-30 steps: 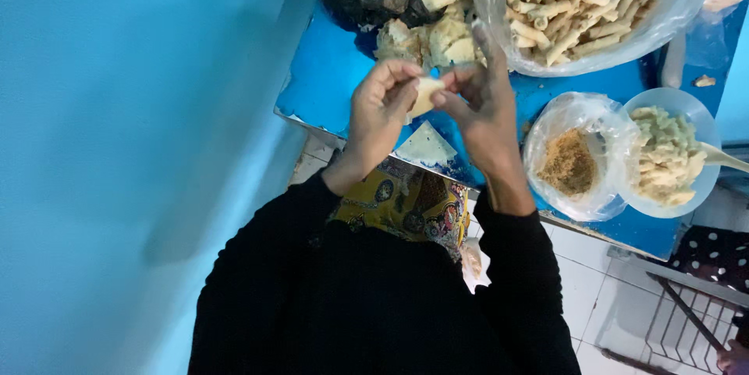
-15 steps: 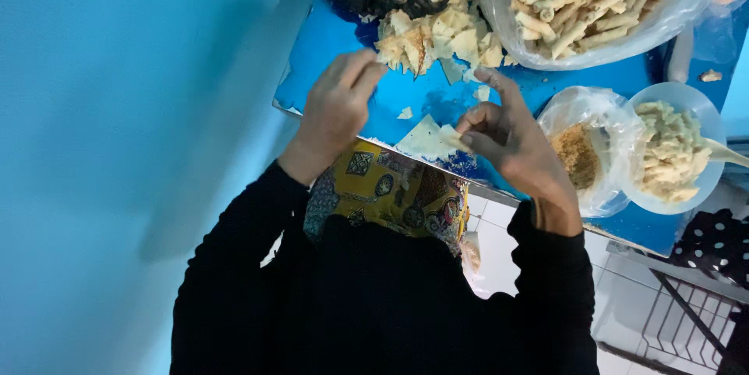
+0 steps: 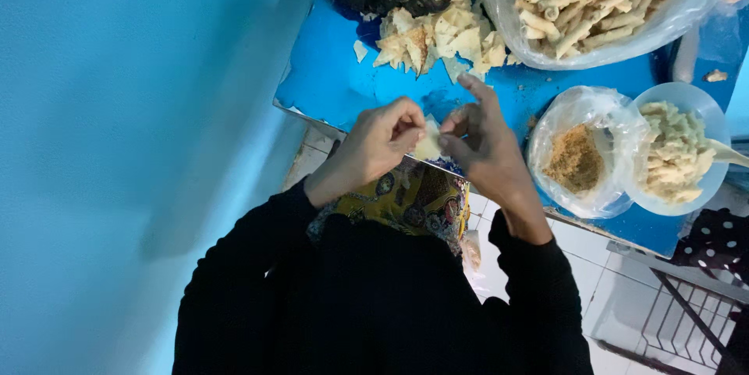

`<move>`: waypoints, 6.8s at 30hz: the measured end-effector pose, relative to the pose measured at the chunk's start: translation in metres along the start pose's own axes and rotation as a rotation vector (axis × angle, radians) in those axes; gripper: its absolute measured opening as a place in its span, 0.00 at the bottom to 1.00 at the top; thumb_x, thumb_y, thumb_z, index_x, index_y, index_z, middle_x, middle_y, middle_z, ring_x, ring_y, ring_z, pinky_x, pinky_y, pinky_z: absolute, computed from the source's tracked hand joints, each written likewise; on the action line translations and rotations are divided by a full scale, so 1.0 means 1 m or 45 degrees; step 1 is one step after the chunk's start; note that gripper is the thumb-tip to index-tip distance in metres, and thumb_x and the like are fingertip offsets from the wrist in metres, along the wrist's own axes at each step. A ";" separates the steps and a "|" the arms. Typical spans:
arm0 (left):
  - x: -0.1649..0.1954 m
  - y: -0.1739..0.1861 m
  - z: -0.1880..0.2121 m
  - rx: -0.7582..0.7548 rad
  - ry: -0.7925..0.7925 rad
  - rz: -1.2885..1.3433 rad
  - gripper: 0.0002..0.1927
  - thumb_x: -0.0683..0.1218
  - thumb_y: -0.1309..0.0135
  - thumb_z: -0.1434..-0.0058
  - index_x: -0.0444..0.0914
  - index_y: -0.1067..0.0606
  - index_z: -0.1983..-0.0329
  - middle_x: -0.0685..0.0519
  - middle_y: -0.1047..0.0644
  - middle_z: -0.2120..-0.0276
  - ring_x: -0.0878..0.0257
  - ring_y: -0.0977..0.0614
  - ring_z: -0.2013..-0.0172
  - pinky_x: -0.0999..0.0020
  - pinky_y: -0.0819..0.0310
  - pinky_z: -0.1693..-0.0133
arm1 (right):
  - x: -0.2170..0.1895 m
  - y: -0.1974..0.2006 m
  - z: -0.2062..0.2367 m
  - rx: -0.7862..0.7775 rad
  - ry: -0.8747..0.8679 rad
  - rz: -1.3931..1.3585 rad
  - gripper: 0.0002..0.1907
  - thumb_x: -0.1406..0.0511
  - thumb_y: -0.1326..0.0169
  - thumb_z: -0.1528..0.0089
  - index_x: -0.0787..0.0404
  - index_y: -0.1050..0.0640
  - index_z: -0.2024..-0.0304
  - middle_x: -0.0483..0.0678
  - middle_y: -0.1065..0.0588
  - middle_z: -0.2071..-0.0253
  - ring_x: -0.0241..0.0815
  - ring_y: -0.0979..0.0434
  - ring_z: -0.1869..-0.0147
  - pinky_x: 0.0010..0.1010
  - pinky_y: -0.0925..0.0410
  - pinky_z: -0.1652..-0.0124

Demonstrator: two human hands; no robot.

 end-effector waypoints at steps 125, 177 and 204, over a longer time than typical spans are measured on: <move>0.033 -0.036 0.030 0.248 -0.888 -1.171 0.09 0.39 0.43 0.39 0.32 0.25 0.56 0.47 0.27 0.59 0.53 0.24 0.54 0.57 0.26 0.51 | -0.032 -0.027 0.035 0.148 0.728 1.126 0.30 0.78 0.44 0.39 0.67 0.36 0.35 0.55 0.20 0.58 0.53 0.20 0.55 0.40 0.26 0.56; 0.021 -0.004 0.006 0.410 -0.518 -1.368 0.38 0.59 0.45 0.34 0.32 0.37 0.29 0.44 0.32 0.37 0.49 0.32 0.42 0.48 0.39 0.45 | -0.030 -0.006 0.009 0.160 0.530 1.160 0.38 0.80 0.51 0.44 0.67 0.37 0.29 0.64 0.29 0.33 0.62 0.33 0.24 0.49 0.37 0.30; 0.066 0.061 -0.057 0.786 -0.742 -1.261 0.34 0.35 0.47 0.33 0.47 0.36 0.25 0.44 0.46 0.24 0.41 0.48 0.23 0.36 0.47 0.27 | -0.080 0.010 -0.172 0.183 0.761 1.122 0.49 0.72 0.37 0.43 0.73 0.53 0.29 0.77 0.30 0.45 0.79 0.32 0.41 0.57 0.35 0.46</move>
Point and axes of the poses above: each hand's wrist, its own z-axis away from the middle knuckle, its own y-axis out of the back of the hand, x = y × z, the point moved 10 cm from there along -z, towards the middle knuckle
